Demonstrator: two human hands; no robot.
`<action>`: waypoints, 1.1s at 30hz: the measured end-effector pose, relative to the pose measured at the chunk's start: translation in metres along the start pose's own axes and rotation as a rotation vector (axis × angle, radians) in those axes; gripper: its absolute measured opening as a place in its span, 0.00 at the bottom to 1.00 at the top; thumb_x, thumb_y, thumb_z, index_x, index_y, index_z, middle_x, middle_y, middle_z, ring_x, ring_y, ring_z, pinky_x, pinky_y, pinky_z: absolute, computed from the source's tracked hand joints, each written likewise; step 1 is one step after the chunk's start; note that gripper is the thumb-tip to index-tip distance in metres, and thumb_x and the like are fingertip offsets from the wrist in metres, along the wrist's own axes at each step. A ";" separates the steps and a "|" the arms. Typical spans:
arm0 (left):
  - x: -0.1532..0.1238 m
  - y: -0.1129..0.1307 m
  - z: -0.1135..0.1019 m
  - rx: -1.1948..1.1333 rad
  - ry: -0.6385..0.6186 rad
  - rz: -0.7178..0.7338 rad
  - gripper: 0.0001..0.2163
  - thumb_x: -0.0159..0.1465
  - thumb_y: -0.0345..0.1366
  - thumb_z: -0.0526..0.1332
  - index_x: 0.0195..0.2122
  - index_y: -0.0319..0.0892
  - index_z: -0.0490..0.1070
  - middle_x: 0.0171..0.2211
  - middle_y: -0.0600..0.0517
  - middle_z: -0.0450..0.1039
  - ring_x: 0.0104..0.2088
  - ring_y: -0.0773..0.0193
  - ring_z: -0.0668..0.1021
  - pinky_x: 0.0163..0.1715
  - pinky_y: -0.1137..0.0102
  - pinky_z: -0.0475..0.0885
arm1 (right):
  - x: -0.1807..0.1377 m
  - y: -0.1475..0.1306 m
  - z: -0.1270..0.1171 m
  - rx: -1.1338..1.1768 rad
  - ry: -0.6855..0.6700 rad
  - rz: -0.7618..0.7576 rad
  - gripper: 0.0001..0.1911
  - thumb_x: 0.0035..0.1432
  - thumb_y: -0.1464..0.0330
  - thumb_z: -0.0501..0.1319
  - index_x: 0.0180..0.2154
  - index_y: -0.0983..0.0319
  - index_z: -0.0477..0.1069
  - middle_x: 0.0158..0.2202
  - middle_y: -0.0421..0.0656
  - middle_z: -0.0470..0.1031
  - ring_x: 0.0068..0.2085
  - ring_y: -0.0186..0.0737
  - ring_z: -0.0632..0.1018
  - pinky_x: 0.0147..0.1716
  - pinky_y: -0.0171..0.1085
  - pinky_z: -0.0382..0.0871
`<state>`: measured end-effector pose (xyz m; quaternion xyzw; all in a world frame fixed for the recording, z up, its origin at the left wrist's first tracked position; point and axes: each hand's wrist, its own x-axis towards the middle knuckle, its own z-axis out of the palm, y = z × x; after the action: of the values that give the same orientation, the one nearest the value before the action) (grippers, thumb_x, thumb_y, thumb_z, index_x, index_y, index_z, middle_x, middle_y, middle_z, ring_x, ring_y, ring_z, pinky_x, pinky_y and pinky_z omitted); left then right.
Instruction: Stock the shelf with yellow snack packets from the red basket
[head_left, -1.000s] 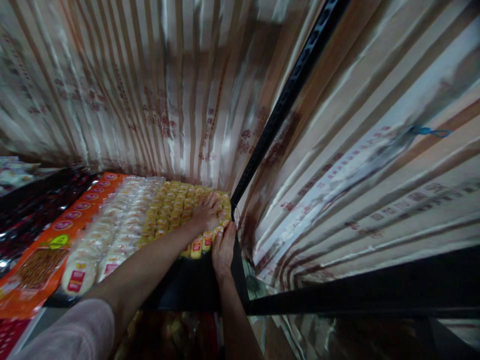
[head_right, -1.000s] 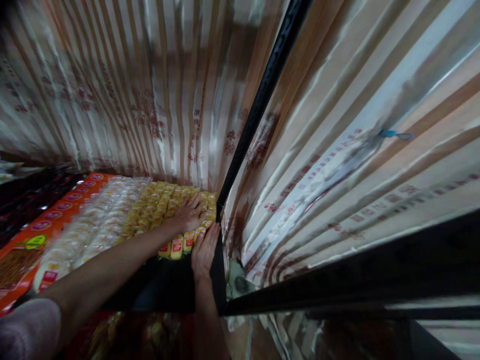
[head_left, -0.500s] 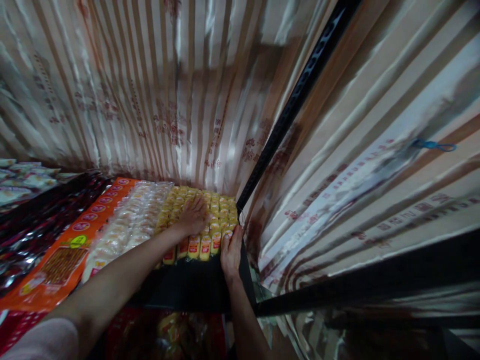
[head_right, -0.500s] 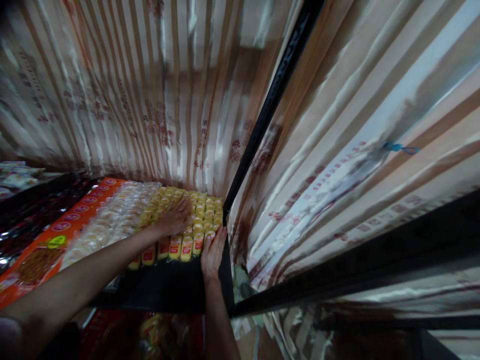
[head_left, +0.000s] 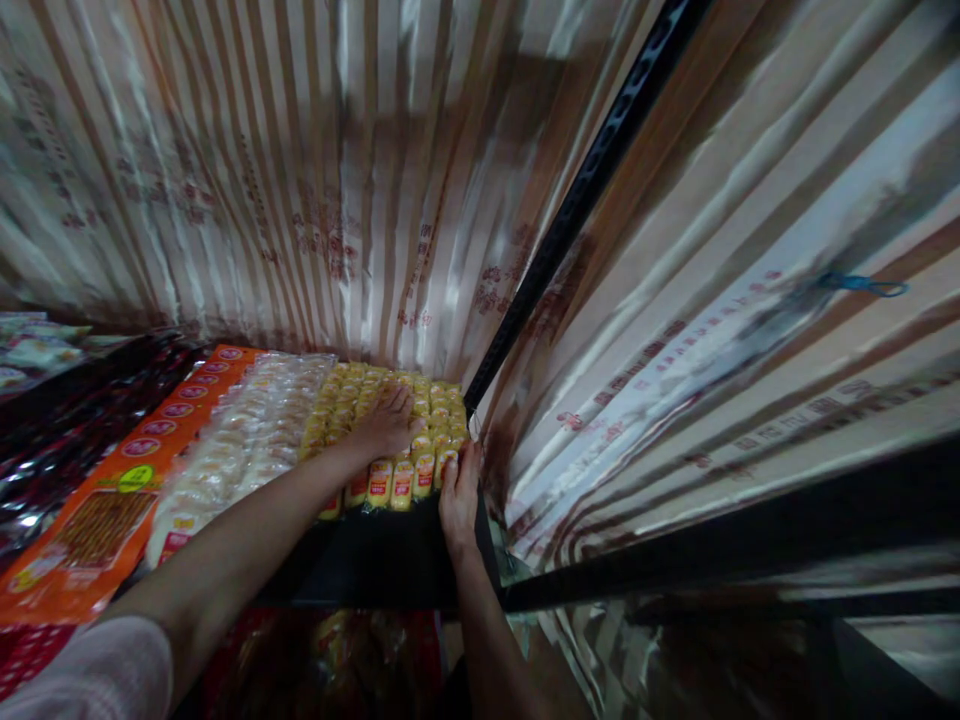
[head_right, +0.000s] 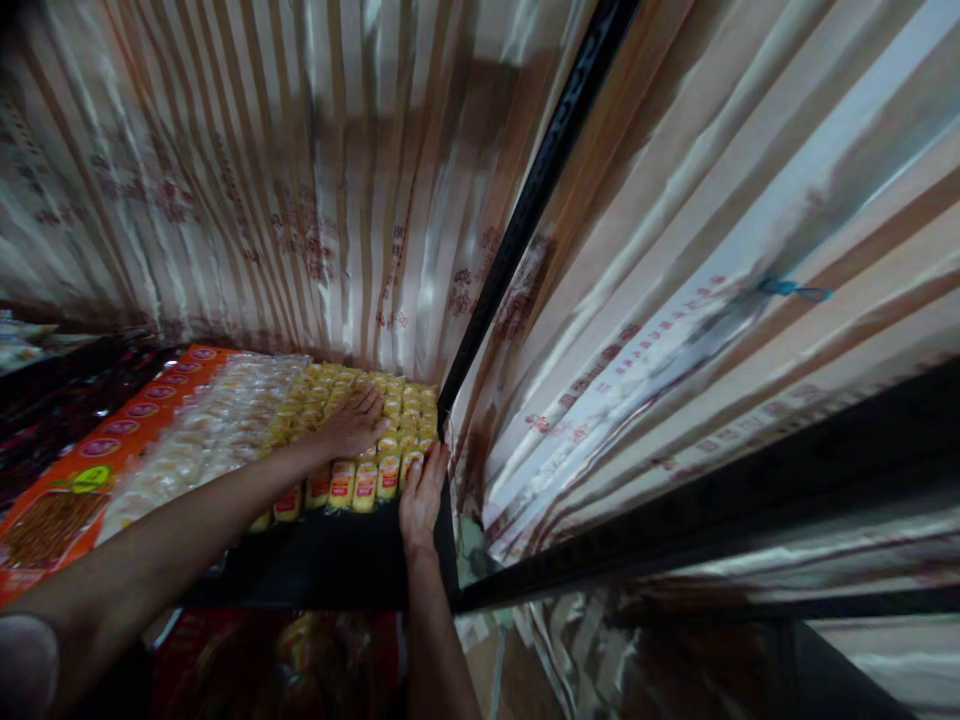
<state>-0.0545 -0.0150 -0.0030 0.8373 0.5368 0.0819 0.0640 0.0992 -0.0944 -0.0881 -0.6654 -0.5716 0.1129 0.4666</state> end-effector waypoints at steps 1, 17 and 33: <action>0.002 0.004 0.000 -0.008 -0.006 0.011 0.29 0.65 0.47 0.37 0.62 0.33 0.49 0.64 0.43 0.44 0.65 0.57 0.46 0.62 0.55 0.38 | -0.001 -0.001 -0.001 0.000 0.007 0.009 0.36 0.62 0.54 0.37 0.62 0.74 0.45 0.65 0.56 0.42 0.65 0.46 0.45 0.62 0.51 0.42; 0.001 0.023 -0.005 0.007 -0.091 0.043 0.28 0.65 0.46 0.42 0.62 0.34 0.49 0.64 0.44 0.46 0.64 0.54 0.48 0.62 0.56 0.40 | -0.010 0.000 0.002 -0.091 -0.027 -0.036 0.33 0.63 0.58 0.36 0.61 0.76 0.48 0.64 0.58 0.46 0.65 0.48 0.45 0.60 0.52 0.45; -0.159 0.067 0.054 -0.115 0.237 0.241 0.21 0.58 0.25 0.48 0.52 0.37 0.66 0.58 0.42 0.60 0.60 0.57 0.60 0.54 0.60 0.66 | -0.024 -0.005 -0.009 -0.019 0.141 -0.022 0.24 0.58 0.60 0.50 0.51 0.67 0.66 0.47 0.54 0.69 0.49 0.46 0.69 0.47 0.46 0.66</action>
<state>-0.0488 -0.1882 -0.0540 0.8750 0.4308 0.2177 0.0377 0.0942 -0.1203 -0.0894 -0.6700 -0.5455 0.0550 0.5005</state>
